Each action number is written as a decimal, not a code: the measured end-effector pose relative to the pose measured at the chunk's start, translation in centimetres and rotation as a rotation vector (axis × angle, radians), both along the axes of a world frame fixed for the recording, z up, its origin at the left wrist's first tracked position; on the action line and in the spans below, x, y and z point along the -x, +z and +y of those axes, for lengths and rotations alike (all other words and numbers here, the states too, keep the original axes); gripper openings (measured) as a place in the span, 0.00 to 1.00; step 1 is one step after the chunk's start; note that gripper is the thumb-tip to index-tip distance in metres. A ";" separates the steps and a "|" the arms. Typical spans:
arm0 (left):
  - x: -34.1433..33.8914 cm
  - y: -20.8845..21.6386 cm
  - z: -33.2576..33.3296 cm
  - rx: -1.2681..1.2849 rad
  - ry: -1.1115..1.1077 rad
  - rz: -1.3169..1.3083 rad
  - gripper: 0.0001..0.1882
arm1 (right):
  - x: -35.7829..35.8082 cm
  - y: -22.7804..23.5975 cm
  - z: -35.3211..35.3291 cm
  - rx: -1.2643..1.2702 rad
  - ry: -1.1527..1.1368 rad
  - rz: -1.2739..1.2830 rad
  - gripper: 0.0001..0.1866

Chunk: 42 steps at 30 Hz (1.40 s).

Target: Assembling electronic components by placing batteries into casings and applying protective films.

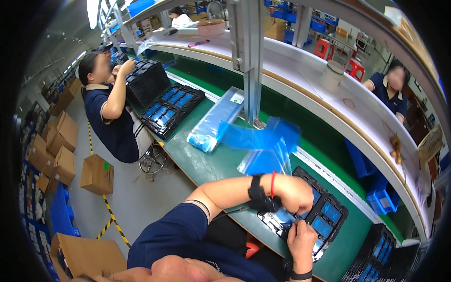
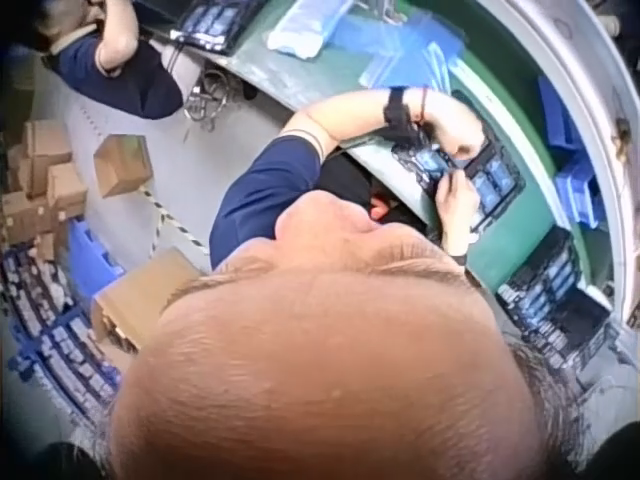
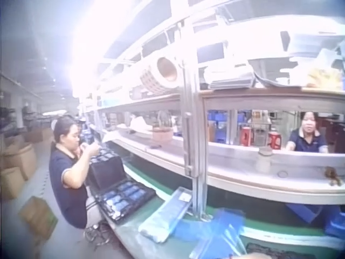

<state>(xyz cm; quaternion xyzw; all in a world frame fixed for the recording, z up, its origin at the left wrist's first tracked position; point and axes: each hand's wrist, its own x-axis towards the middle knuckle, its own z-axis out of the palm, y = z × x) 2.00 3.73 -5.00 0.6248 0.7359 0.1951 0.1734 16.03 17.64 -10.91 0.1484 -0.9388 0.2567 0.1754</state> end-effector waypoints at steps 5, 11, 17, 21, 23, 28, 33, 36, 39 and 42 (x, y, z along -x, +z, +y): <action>-1.5 -2.1 0.2 0.141 -0.001 0.057 0.10 | -0.5 -0.4 -0.5 0.009 -0.030 -0.023 0.03; -2.9 -3.0 -3.0 0.155 0.052 0.025 0.18 | -0.9 -1.2 -0.3 0.055 -0.066 0.013 0.02; -1.6 -4.9 -3.1 -0.008 -0.030 -0.064 0.12 | -0.6 -1.2 -0.6 0.167 -0.054 0.100 0.02; -1.3 -4.8 -4.7 0.088 0.016 -0.087 0.12 | 0.0 -1.2 -1.7 0.301 -0.124 -0.133 0.09; -1.3 -5.1 -4.6 0.095 0.007 -0.099 0.14 | 0.1 -1.0 -1.8 0.370 -0.233 -0.188 0.13; -1.8 -4.2 -4.1 0.109 -0.021 -0.104 0.16 | 0.0 -1.3 -1.1 0.337 -0.300 -0.228 0.18; -1.7 -4.2 -4.2 0.087 -0.020 -0.123 0.15 | -0.1 -1.5 -0.9 0.303 -0.301 -0.215 0.20; -1.7 -4.5 -4.0 0.033 -0.006 -0.138 0.15 | -0.1 -1.0 -0.8 0.313 -0.310 -0.222 0.19; -1.6 -4.5 -4.1 0.026 -0.004 -0.168 0.13 | 0.5 -1.0 -0.6 0.348 -0.316 -0.356 0.14; -1.3 -5.0 -4.3 0.019 0.028 -0.159 0.12 | 1.1 -1.8 -0.5 0.320 -0.292 -0.304 0.12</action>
